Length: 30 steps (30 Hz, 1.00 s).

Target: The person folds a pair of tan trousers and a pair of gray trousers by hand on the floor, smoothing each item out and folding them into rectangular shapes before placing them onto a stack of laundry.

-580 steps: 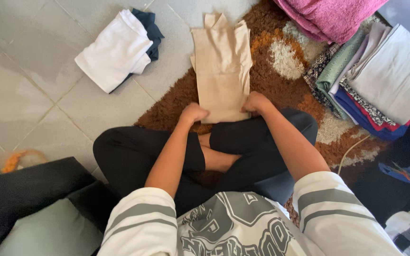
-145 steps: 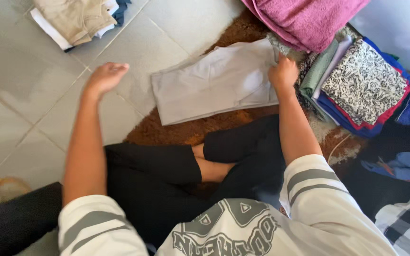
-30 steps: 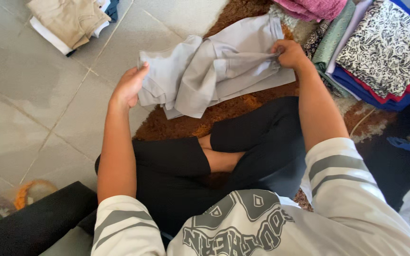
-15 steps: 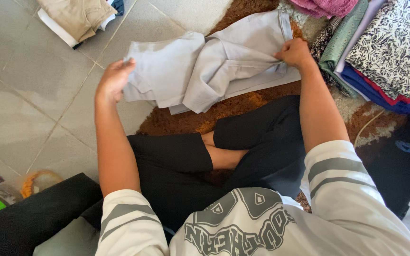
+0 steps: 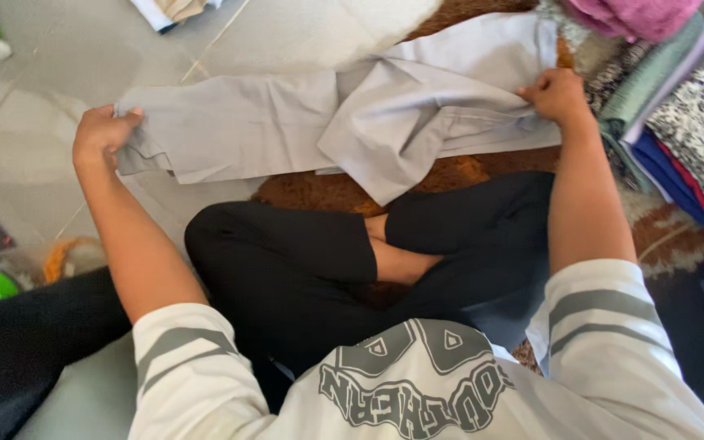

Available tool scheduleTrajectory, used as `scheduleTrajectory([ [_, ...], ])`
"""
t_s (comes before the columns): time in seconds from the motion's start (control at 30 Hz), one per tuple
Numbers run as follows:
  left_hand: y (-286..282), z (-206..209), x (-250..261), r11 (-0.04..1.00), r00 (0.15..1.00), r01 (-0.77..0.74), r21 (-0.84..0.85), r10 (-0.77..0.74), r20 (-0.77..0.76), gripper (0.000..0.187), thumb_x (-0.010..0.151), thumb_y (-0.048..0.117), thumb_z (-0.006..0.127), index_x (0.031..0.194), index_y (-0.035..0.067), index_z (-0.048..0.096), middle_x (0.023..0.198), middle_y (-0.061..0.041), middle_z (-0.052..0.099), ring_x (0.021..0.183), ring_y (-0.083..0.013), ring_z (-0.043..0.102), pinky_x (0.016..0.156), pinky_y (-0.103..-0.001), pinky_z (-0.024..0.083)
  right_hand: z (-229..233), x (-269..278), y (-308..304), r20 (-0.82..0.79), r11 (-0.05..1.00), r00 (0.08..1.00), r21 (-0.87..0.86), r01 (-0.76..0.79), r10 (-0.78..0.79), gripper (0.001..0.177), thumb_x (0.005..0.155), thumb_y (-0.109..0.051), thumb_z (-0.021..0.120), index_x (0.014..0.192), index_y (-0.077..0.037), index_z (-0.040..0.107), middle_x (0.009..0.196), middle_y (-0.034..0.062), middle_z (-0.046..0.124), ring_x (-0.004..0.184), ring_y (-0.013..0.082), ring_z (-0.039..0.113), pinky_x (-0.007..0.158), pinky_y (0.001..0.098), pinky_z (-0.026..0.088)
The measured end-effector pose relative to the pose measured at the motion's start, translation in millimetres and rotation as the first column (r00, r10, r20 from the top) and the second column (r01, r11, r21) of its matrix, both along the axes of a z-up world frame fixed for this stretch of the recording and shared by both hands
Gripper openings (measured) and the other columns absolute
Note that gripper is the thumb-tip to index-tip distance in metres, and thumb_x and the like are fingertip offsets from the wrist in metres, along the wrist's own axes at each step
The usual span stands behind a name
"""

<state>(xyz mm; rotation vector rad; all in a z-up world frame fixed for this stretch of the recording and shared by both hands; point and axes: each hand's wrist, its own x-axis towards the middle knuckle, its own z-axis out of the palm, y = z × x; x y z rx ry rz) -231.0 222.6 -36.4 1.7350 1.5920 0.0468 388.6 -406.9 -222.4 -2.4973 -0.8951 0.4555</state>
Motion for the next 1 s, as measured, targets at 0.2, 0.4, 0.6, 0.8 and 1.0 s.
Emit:
scheduleTrajectory([
  [0.2, 11.5, -19.6, -81.0, 0.958, 0.986, -0.049, 0.284, 0.092, -0.141, 0.047, 0.087, 0.031, 0.086, 0.105, -0.005, 0.063, 0.102, -0.019, 0.072, 0.094, -0.0273, 0.069, 0.076, -0.043, 0.052, -3.1, 5.6, -1.9, -0.045, 0.998, 0.998, -0.052, 0.039, -0.042, 0.042, 0.089, -0.044, 0.091, 0.089, -0.004, 0.077, 0.084, 0.0172, 0.073, 0.077, 0.0304, 0.070, 0.077, 0.0451, 0.056],
  [0.4, 23.1, -9.1, -136.5, 0.829, 0.930, 0.135, 0.543, 0.083, -0.357, 0.048, 0.088, 0.035, 0.089, 0.080, -0.004, 0.064, 0.080, -0.026, 0.066, 0.074, -0.0417, 0.064, 0.067, -0.049, 0.051, 7.0, 2.5, -2.5, -0.023, 0.999, 0.999, -0.037, 0.035, -0.036, 0.040, 0.088, -0.041, 0.089, 0.080, -0.004, 0.075, 0.081, 0.0163, 0.071, 0.073, 0.0280, 0.069, 0.076, 0.0431, 0.056],
  [0.6, 52.6, 11.9, -157.5, 0.879, 0.976, 0.086, 0.468, 0.020, -0.216, 0.039, 0.081, 0.034, 0.089, 0.093, 0.001, 0.070, 0.078, -0.014, 0.070, 0.073, -0.0322, 0.072, 0.064, -0.044, 0.054, 21.2, -6.7, 3.9, -0.042, 0.997, 0.998, -0.068, 0.038, -0.041, 0.042, 0.092, -0.041, 0.089, 0.081, -0.003, 0.075, 0.074, 0.0152, 0.070, 0.069, 0.0234, 0.064, 0.066, 0.0427, 0.052],
  [0.8, 36.3, 3.3, -124.3, 0.772, 0.944, 0.013, 0.635, 0.200, -0.263, 0.050, 0.073, 0.030, 0.087, 0.115, 0.010, 0.069, 0.122, -0.017, 0.068, 0.110, -0.0387, 0.063, 0.089, -0.054, 0.050, 40.6, -22.4, 7.7, -0.020, 0.997, 0.999, -0.070, 0.030, -0.032, 0.045, 0.100, -0.042, 0.086, 0.088, 0.000, 0.076, 0.080, 0.0142, 0.071, 0.074, 0.0205, 0.065, 0.072, 0.0399, 0.052],
  [1.0, -117.8, 9.8, 90.7, 0.623, 0.814, 0.526, 0.579, -0.565, -0.132, 0.064, 0.066, 0.033, 0.091, 0.119, 0.007, 0.067, 0.126, -0.023, 0.063, 0.118, -0.0447, 0.056, 0.095, -0.064, 0.042, 53.6, -18.3, 8.5, -0.233, 0.996, 0.972, 0.083, 0.042, -0.022, 0.033, 0.102, -0.032, 0.079, 0.096, 0.001, 0.077, 0.087, 0.0087, 0.071, 0.085, 0.0148, 0.061, 0.080, 0.0354, 0.050],
])
